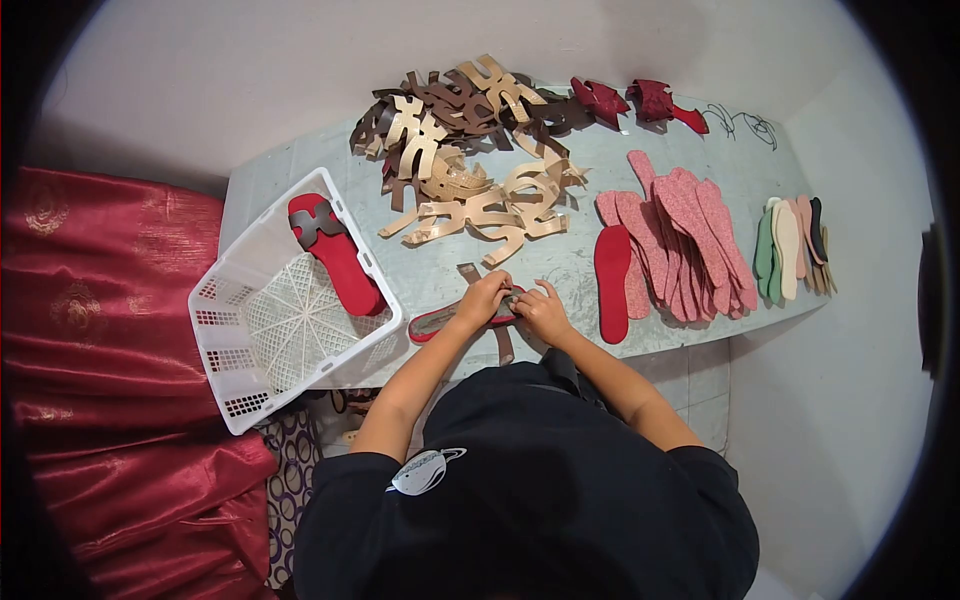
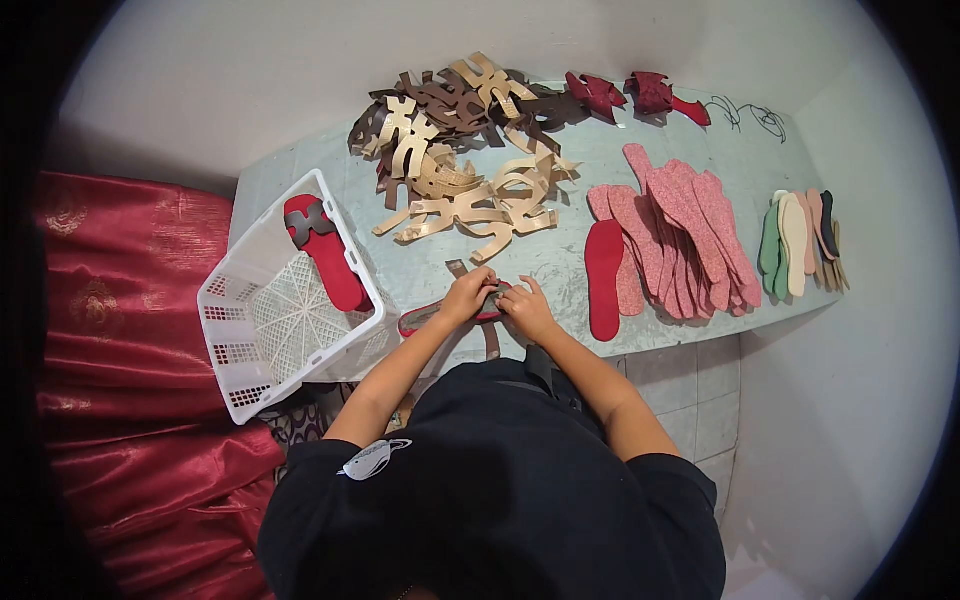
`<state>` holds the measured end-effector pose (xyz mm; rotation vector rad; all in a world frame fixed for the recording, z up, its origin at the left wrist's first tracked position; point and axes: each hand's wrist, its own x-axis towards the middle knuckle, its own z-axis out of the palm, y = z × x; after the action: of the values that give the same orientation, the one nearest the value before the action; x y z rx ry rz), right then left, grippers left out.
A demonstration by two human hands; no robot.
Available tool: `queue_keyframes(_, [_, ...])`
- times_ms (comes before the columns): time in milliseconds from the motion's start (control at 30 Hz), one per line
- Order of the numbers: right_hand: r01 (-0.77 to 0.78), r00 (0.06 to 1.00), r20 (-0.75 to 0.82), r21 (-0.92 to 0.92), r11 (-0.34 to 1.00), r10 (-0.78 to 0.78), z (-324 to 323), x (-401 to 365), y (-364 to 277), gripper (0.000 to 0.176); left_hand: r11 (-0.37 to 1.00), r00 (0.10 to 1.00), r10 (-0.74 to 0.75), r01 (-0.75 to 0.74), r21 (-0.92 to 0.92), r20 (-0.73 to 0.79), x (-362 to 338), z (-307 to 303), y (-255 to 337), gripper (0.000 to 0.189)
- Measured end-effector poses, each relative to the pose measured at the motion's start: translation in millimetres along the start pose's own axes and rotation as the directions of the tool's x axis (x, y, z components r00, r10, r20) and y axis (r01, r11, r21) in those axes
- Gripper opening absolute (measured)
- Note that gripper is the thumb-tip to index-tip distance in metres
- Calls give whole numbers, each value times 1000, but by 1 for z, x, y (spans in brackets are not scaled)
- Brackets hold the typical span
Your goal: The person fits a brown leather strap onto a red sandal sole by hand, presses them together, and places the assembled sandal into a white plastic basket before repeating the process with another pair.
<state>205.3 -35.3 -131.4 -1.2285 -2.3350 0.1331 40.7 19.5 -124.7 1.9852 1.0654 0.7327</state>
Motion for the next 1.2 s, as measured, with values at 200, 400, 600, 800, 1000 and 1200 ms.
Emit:
queue_keyframes(200, [-20,1000,14,-1,1000,20,-1,-2,-1,6,999,999,38,-39,16,5,-9,4,4,14])
queue_keyframes(400, [-42,999,-11,14,999,42,0,-3,-2,16,1000,999,21,-21,-8,35,-19,3,8,15])
queue_keyframes(600, [-69,998,12,22,997,68,-2,-4,-3,25,1000,1000,25,-25,-1,4,-25,5,7,18])
queue_keyframes(800, [-83,995,51,18,996,82,0,-7,-2,26,999,1000,3,-3,39,-5,-38,0,9,25])
queue_keyframes(1000, [-91,995,40,-23,996,92,-5,-8,-8,22,987,998,57,-51,153,-35,-50,5,2,34])
queue_keyframes(1200, [-66,998,-25,-83,994,64,-1,-10,-7,14,985,991,-119,111,135,57,-57,6,-4,46])
